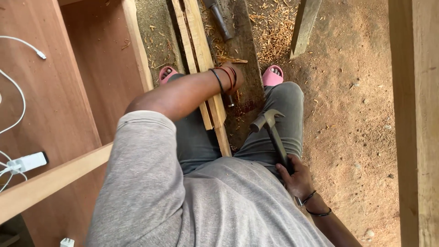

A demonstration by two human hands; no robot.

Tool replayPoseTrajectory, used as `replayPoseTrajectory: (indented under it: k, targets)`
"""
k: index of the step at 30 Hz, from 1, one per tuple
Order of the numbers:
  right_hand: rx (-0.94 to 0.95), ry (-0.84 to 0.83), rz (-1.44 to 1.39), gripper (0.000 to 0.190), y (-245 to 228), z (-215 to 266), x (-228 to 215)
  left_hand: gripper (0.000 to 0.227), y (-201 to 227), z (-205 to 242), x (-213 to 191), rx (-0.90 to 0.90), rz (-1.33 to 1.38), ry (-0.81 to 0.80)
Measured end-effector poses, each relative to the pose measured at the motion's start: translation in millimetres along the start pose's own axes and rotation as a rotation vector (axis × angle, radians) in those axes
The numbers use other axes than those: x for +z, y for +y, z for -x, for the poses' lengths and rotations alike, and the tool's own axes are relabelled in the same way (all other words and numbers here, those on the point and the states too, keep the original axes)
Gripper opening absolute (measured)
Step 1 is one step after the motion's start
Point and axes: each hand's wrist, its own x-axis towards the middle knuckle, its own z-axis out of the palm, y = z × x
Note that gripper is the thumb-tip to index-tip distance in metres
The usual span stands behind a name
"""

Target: Chisel a groove into a piece of wood using a hammer and chisel.

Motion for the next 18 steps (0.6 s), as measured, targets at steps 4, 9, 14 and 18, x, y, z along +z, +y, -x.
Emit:
replayPoseTrajectory:
  k: [4,9,14,18]
  targets:
    - [0.011,0.035,0.036,0.043,-4,3,4,0.039,20,-3,9,-0.013,-0.129,-0.071]
    - [0.022,0.085,-0.02,0.041,-1,6,7,0.048,16,-35,18,-0.14,-0.27,-0.192]
    - [0.003,0.169,-0.032,0.043,-5,8,12,0.049,5,-25,11,-0.137,-0.181,-0.147]
    - [-0.071,0.221,-0.029,0.043,-2,12,14,0.06,24,26,-12,-0.064,-0.196,-0.205]
